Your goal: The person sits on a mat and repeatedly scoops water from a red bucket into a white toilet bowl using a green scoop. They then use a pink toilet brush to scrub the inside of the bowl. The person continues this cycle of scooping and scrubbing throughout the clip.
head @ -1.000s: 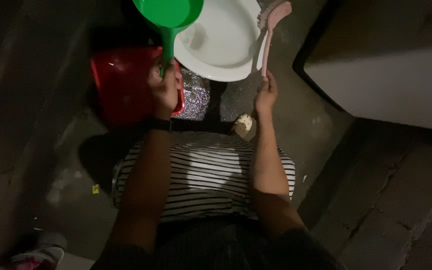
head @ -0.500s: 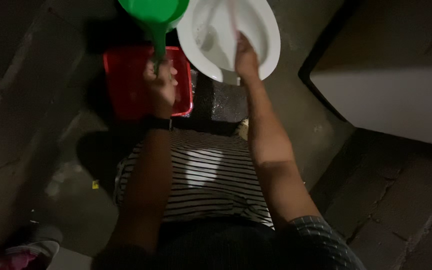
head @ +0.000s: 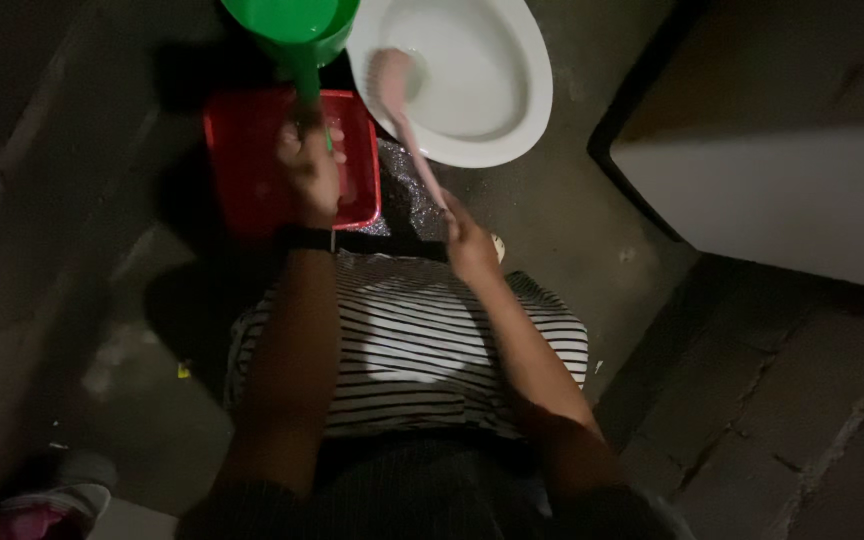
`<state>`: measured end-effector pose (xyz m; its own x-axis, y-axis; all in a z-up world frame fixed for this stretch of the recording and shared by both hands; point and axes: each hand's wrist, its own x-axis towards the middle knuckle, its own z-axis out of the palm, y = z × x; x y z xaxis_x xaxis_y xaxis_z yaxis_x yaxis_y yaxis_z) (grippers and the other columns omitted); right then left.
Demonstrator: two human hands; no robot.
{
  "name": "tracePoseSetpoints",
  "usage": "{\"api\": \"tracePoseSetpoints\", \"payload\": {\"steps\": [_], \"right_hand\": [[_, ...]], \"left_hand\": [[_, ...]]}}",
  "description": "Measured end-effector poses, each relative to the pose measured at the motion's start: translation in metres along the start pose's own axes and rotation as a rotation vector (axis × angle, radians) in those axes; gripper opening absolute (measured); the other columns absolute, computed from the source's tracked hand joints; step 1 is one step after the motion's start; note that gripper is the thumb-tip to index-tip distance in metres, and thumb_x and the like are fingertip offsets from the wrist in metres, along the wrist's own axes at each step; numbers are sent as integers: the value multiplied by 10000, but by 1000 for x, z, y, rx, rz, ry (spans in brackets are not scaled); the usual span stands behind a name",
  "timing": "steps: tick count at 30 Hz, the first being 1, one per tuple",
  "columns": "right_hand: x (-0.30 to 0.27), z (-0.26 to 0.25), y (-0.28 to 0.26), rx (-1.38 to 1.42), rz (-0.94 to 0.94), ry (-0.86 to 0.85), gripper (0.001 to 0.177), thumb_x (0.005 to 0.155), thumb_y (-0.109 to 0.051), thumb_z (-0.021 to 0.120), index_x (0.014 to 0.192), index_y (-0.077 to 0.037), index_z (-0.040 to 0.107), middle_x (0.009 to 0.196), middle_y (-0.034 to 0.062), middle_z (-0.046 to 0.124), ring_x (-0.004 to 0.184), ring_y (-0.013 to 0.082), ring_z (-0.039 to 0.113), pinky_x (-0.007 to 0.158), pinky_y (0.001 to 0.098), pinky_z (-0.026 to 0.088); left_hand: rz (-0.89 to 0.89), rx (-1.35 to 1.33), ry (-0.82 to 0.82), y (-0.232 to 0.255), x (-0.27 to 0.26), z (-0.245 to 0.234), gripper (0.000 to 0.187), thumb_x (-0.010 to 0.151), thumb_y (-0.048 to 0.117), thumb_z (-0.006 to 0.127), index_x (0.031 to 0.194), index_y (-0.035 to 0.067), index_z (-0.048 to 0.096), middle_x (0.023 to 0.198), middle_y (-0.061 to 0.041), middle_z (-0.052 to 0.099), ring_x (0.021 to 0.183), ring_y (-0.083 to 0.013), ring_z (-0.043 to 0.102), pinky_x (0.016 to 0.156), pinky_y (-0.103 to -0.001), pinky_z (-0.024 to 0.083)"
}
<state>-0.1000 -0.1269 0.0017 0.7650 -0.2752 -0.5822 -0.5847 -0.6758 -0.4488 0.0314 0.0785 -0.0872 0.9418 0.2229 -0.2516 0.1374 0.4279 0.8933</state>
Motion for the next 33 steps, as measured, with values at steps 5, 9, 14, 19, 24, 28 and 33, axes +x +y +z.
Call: {"api": "tracePoseSetpoints", "payload": {"steps": [5, 9, 14, 19, 24, 28, 33], "right_hand": [[-24, -11, 42, 134, 10, 47, 444, 1129, -349, 407, 1560, -251, 448, 877, 116, 687, 761, 140, 617, 758, 315, 519], [-29, 7, 60, 257, -55, 74, 481, 1102, -301, 423, 1574, -220, 467, 1019, 174, 671, 787, 159, 576, 750, 339, 532], [21, 39, 33, 124, -122, 83, 477, 1115, -310, 378, 1583, -229, 418, 1486, 171, 555, 1020, 299, 622, 855, 453, 546], [85, 49, -16, 273, -204, 172, 472, 1100, -327, 379, 1562, -243, 432, 1358, 222, 644, 1014, 235, 705, 862, 397, 595], [73, 37, -25, 268, -88, 115, 480, 1088, -332, 382, 1560, -265, 430, 1079, 182, 746, 724, 229, 671, 686, 401, 610], [66, 46, -18, 183, -112, 103, 500, 1103, -328, 367, 1598, -257, 370, 1009, 194, 762, 673, 198, 680, 649, 389, 604], [114, 47, -36, 96, -340, 288, 468, 1141, -362, 355, 1581, -213, 404, 1209, 206, 722, 827, 184, 720, 724, 393, 618]], "left_hand": [[-36, 10, -9, 24, -10, 10, 313, 1056, 306, 633, 1251, 62, 647, 862, 7, 611, 736, -70, 580, 570, -217, 456], [-56, 154, 9, 41, -15, 19, 319, 1047, 334, 604, 1193, 64, 691, 806, 13, 638, 676, -70, 592, 559, -234, 479], [-26, 201, -25, 52, -19, 21, 305, 1051, 336, 577, 1105, 61, 699, 767, 12, 629, 609, -82, 547, 554, -256, 470], [-6, 190, -11, 48, -18, 21, 253, 1042, 309, 587, 1089, 82, 687, 781, 19, 631, 660, -68, 578, 551, -234, 471], [21, 89, -27, 46, -13, 24, 241, 1039, 295, 612, 1098, 73, 683, 821, 20, 614, 712, -69, 585, 546, -231, 452], [-28, 160, -12, 44, -15, 23, 258, 1035, 321, 603, 1103, 87, 688, 796, 22, 633, 685, -57, 588, 550, -209, 468], [-5, 67, -42, 27, -12, 18, 243, 1032, 273, 617, 1177, 86, 673, 825, 20, 629, 700, -60, 588, 539, -213, 462]]}}
